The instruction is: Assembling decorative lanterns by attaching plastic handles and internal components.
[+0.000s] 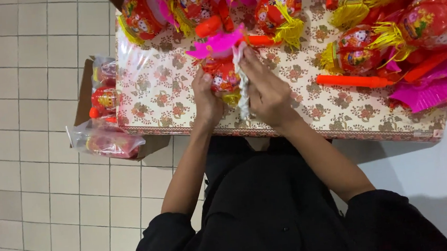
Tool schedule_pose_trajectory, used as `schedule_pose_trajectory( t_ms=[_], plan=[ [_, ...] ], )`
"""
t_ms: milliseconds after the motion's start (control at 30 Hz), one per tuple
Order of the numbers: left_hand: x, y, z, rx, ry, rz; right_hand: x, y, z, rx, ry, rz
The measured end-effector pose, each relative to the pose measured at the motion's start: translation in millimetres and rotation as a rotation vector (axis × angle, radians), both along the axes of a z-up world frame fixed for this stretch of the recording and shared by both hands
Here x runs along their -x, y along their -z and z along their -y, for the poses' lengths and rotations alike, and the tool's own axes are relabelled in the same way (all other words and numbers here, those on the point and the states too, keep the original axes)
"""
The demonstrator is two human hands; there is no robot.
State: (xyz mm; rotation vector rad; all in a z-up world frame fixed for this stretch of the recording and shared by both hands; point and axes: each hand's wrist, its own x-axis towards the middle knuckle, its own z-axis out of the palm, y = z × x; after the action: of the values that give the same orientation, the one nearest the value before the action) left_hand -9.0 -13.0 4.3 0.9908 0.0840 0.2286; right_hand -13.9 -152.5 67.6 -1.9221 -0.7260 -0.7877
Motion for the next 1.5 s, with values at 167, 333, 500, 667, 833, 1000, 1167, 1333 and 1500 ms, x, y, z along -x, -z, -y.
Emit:
schedule_pose_trajectory(
  t_ms=[167, 333, 500, 667, 833, 1000, 1167, 1333, 1500],
  plan=[
    [-5, 11, 1, 0.304, -0.052, -0.053, 4, -5, -5, 0.078, -0.105, 0.049],
    [-7, -4, -26, 0.408, -0.108, -0.289, 6, 18, -11, 0.398, -0.036, 0.039],
    [-6, 21, -35, 0.498, -0.168, -0.327, 18, 7, -24, 0.405, -0.064, 0.023],
    [-5, 22, -21, 0.482, -0.187, -0.407, 15, 19, -21, 0.375, -0.042, -0.166],
    [-4, 32, -30, 0.563, -0.178, -0.296, 16, 18, -22, 0.378, 0.027, 0.051],
    [-3, 33, -21, 0.542, -0.100, -0.241, 27, 20, -15, 0.239, 0.046, 0.051],
    [-9, 59, -28, 0.381, -0.069, -0.134, 18, 0, -14, 0.154, -0.038, 0.196],
    [-2, 28, -15, 0.566, -0.067, -0.159, 8, 3, -21, 0.171, 0.109, 0.191],
    [-6, 51, -15, 0.650, -0.073, -0.037, 14, 20, -24, -0.063, -0.066, 0.075]
  ],
)
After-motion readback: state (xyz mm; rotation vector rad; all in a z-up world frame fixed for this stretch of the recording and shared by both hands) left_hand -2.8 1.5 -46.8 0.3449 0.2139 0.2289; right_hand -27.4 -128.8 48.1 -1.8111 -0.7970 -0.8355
